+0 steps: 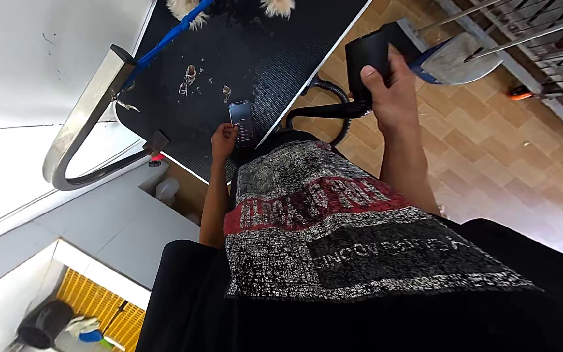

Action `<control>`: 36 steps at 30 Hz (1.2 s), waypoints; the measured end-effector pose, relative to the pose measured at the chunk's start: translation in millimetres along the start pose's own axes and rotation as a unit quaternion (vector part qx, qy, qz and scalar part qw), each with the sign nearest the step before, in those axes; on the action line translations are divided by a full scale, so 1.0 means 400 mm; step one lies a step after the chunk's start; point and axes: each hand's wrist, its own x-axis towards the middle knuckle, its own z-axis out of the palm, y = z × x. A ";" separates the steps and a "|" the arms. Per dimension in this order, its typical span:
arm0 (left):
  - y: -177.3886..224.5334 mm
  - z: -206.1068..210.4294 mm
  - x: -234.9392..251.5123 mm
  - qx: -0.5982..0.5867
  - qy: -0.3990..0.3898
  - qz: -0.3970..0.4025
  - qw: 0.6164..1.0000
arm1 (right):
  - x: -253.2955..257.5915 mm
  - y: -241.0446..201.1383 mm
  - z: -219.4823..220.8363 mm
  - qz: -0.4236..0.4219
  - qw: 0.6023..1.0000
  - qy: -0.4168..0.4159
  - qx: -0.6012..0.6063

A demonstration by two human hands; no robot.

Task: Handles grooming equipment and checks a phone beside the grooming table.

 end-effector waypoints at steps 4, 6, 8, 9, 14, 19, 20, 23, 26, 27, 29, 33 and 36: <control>0.029 0.003 -0.001 0.015 0.008 -0.027 0.999 | -0.016 0.010 0.002 0.008 1.000 -0.003 -0.005; 0.036 0.002 -0.001 0.022 0.006 -0.035 0.999 | -0.026 0.014 0.002 0.010 1.000 0.003 -0.001; 0.036 -0.002 -0.002 0.019 0.003 -0.035 0.999 | -0.032 0.017 0.000 0.013 1.000 0.016 0.005; 0.034 -0.003 -0.002 0.016 0.004 -0.034 0.999 | -0.034 0.018 -0.003 0.016 1.000 0.020 0.007; 0.023 -0.004 0.000 0.022 0.003 -0.022 1.000 | -0.042 0.028 -0.013 0.020 0.999 0.026 -0.003; 0.031 0.017 -0.010 0.053 0.021 -0.010 0.998 | -0.047 0.032 -0.013 0.024 0.999 0.038 -0.005; 0.038 0.024 -0.014 0.063 0.023 -0.010 0.998 | -0.046 0.032 -0.014 0.022 0.999 0.039 -0.005; 0.051 0.041 -0.020 0.087 0.035 -0.026 0.995 | -0.045 0.036 -0.017 0.018 0.999 0.032 -0.015; 0.066 0.047 -0.016 0.106 0.045 -0.056 0.992 | -0.043 0.035 -0.018 0.017 0.999 0.023 -0.023; 0.070 0.048 -0.013 0.114 0.044 -0.065 0.990 | -0.044 0.033 -0.018 0.017 0.999 0.023 -0.023; 0.075 0.046 -0.009 0.120 0.040 -0.075 0.989 | -0.048 0.033 -0.017 0.016 0.999 0.028 -0.016; 0.079 0.034 -0.005 0.107 0.030 -0.079 0.991 | -0.049 0.031 -0.022 0.017 0.999 0.040 0.006; 0.085 0.038 -0.020 0.120 0.038 -0.057 0.990 | -0.053 0.023 -0.029 0.014 0.999 0.049 0.011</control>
